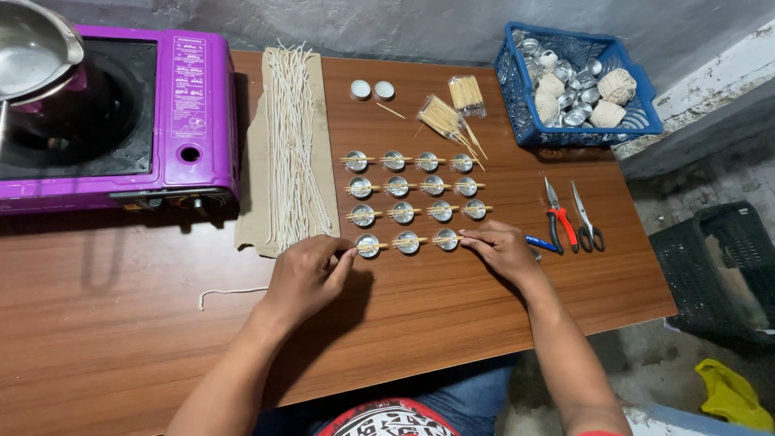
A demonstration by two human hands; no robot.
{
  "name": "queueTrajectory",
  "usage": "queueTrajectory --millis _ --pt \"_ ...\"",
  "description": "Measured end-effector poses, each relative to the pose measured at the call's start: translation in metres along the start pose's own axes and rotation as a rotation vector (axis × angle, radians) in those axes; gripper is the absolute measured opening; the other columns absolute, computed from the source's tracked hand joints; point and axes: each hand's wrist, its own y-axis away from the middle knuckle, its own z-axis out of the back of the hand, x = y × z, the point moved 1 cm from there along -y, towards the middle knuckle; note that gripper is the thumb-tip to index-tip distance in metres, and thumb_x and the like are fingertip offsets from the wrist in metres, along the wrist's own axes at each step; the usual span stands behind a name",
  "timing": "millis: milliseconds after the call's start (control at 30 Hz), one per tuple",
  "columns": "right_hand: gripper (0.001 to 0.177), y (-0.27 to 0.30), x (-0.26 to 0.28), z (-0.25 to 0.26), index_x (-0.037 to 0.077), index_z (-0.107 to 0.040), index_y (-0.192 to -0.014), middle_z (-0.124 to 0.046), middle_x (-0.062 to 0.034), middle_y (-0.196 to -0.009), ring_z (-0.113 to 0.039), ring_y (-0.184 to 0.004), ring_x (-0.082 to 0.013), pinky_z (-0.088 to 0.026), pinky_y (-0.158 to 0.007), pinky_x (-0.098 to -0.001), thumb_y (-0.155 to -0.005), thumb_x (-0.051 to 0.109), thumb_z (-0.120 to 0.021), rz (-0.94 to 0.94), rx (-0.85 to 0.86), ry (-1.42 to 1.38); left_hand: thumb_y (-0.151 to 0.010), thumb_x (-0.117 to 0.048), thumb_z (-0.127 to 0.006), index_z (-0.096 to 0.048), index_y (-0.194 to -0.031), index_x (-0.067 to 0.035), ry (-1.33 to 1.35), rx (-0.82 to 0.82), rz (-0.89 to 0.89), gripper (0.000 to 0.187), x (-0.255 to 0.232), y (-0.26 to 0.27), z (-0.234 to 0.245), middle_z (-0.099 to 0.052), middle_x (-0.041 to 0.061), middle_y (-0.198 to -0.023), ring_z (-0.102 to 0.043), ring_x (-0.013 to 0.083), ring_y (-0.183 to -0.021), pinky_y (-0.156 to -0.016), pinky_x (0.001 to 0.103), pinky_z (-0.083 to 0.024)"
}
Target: Preparing candle wicks by cutting string to length and attaching metal tabs using scissors and pliers
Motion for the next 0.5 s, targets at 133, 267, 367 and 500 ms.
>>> queueTrajectory --millis 133,267,367,500 --pt "0.019 0.002 -0.007 -0.002 0.026 -0.085 -0.102 -0.078 -0.0035 -0.084 -0.075 -0.082 -0.0228 -0.058 -0.076 -0.0346 -0.085 0.02 -0.084 -0.001 0.002 -0.01 -0.087 -0.018 -0.076 -0.078 -0.094 -0.012 -0.012 -0.032 0.018 0.009 0.004 -0.004 0.012 -0.074 0.011 -0.072 -0.073 0.0332 -0.07 -0.062 0.04 -0.058" --pt "0.02 0.0 0.0 0.0 0.024 -0.085 -0.104 -0.078 -0.0069 -0.087 -0.075 -0.084 -0.0267 -0.058 -0.078 -0.0375 -0.085 0.018 -0.083 0.014 0.009 -0.006 -0.09 -0.022 -0.071 -0.078 -0.096 -0.011 -0.076 0.197 0.2 0.015 0.0 -0.015 0.05 -0.076 0.015 -0.08 -0.074 0.0381 -0.08 -0.07 0.048 -0.058" --pt "0.022 0.004 -0.008 0.0 0.023 -0.084 -0.106 -0.079 -0.0078 -0.09 -0.075 -0.087 -0.0284 -0.058 -0.08 -0.0384 -0.084 0.019 -0.084 0.007 0.005 0.003 -0.089 -0.022 -0.068 -0.079 -0.095 -0.008 -0.164 0.421 0.372 0.019 0.005 -0.018 0.076 -0.077 0.019 -0.084 -0.074 0.0436 -0.086 -0.076 0.053 -0.058" --pt "0.028 0.008 -0.013 0.001 0.022 -0.082 -0.111 -0.079 -0.0061 -0.096 -0.075 -0.093 -0.0287 -0.058 -0.084 -0.0398 -0.084 0.02 -0.084 -0.01 -0.011 0.028 -0.085 -0.023 -0.069 -0.082 -0.091 -0.006 -0.267 0.608 0.561 0.022 0.003 -0.018 0.098 -0.078 0.024 -0.087 -0.073 0.0475 -0.092 -0.083 0.055 -0.057"
